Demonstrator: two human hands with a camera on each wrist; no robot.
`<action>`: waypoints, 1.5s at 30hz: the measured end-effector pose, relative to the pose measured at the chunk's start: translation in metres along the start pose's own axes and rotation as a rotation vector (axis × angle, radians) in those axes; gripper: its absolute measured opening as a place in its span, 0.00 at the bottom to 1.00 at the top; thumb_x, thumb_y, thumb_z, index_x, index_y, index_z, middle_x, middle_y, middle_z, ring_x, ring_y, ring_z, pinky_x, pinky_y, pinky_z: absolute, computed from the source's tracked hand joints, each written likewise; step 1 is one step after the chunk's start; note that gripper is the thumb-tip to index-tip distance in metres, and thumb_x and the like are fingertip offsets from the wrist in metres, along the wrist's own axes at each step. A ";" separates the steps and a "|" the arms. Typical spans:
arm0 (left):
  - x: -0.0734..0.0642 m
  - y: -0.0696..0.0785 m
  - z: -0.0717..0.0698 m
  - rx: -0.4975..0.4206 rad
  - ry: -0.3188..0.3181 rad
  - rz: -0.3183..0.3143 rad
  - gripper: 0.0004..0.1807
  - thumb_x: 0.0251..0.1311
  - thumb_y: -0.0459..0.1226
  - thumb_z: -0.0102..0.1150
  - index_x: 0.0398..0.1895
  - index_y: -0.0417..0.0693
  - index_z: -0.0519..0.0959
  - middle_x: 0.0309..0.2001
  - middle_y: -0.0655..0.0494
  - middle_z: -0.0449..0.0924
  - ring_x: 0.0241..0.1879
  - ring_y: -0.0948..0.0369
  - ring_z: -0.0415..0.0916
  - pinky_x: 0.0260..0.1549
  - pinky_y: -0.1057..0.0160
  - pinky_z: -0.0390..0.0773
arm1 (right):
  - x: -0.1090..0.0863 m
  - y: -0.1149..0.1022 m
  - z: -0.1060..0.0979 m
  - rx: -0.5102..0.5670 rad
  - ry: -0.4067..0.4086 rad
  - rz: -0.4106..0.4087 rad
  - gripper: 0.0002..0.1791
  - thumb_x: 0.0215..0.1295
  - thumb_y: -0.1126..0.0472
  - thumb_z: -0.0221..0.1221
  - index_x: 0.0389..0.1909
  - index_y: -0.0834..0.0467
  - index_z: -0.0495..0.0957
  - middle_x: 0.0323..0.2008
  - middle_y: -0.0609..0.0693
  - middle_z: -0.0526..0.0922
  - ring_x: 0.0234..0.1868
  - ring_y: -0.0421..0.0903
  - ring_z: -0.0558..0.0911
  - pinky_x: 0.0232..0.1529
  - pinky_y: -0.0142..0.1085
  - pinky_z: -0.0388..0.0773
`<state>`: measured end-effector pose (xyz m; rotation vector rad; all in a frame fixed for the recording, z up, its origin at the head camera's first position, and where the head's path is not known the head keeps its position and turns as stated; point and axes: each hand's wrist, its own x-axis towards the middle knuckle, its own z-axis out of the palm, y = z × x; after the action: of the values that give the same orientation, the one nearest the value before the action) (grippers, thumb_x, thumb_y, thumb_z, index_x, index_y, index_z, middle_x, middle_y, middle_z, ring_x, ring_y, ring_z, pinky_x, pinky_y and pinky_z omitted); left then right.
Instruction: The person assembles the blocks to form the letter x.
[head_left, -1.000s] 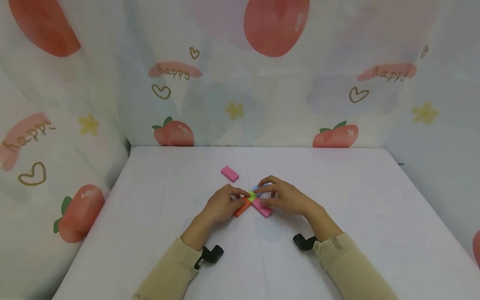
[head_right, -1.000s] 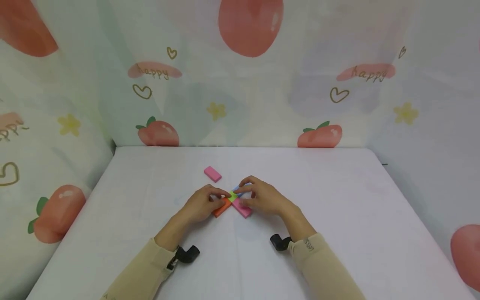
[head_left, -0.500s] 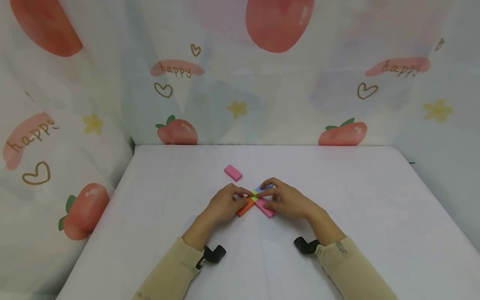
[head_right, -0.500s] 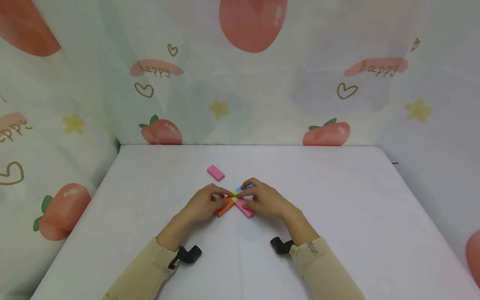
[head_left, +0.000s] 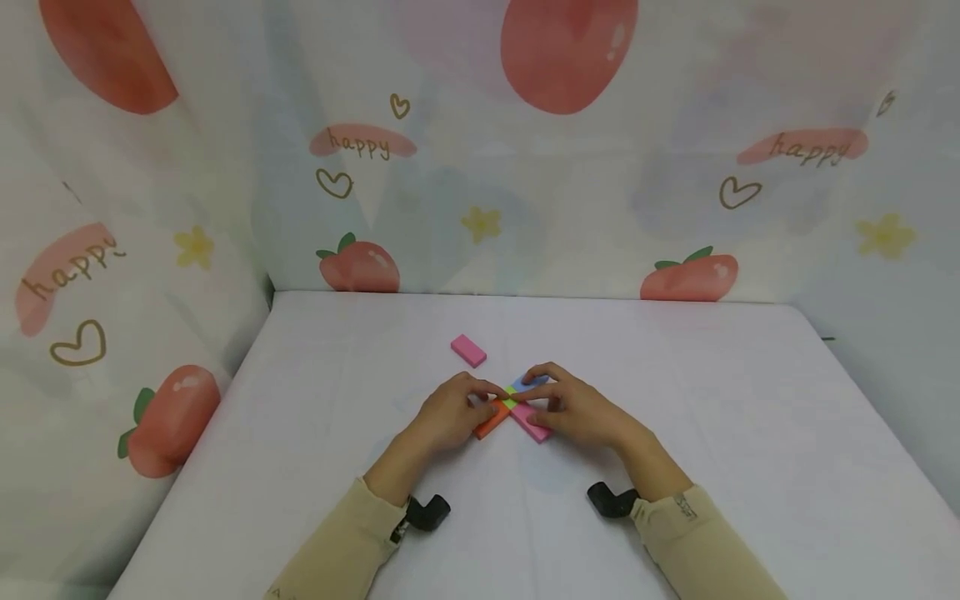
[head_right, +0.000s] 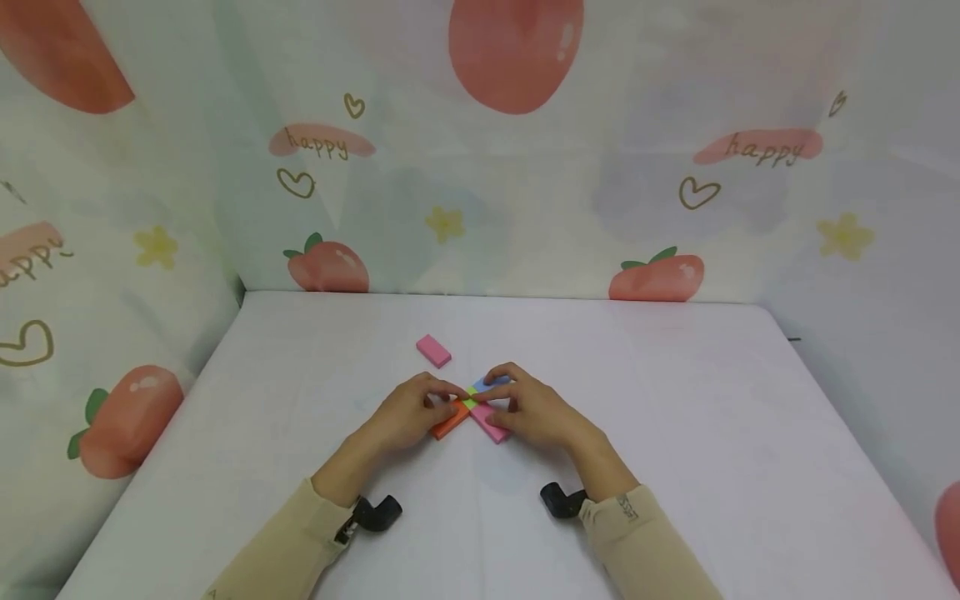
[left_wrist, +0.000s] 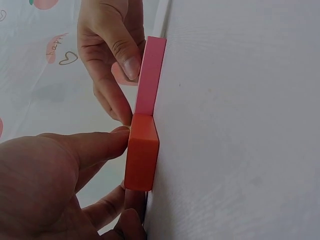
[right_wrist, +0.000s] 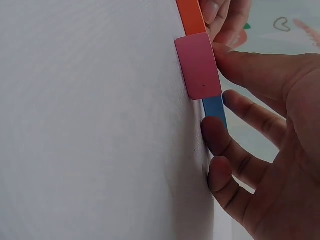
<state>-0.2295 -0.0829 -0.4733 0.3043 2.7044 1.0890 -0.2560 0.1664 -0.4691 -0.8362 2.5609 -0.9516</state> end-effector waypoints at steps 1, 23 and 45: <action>0.000 0.000 0.000 0.000 -0.001 -0.001 0.12 0.72 0.45 0.62 0.55 0.67 0.86 0.47 0.58 0.78 0.38 0.61 0.75 0.36 0.61 0.74 | 0.000 0.001 0.000 0.009 -0.002 -0.001 0.18 0.71 0.53 0.66 0.60 0.46 0.85 0.68 0.44 0.70 0.41 0.40 0.78 0.46 0.35 0.74; -0.001 0.002 -0.004 0.002 -0.003 0.012 0.12 0.72 0.45 0.61 0.55 0.67 0.86 0.48 0.57 0.78 0.39 0.61 0.75 0.37 0.61 0.74 | 0.003 0.001 -0.003 0.063 -0.004 -0.018 0.19 0.70 0.56 0.67 0.60 0.48 0.85 0.68 0.46 0.70 0.40 0.41 0.78 0.47 0.35 0.74; -0.002 0.004 -0.002 -0.024 -0.021 -0.001 0.12 0.71 0.46 0.62 0.53 0.65 0.87 0.48 0.56 0.78 0.41 0.59 0.75 0.39 0.60 0.75 | -0.001 0.005 -0.001 0.137 -0.022 0.003 0.20 0.71 0.56 0.66 0.62 0.49 0.83 0.69 0.47 0.68 0.40 0.44 0.78 0.48 0.35 0.73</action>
<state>-0.2282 -0.0821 -0.4687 0.3080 2.6707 1.1109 -0.2579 0.1705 -0.4720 -0.8000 2.4457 -1.0962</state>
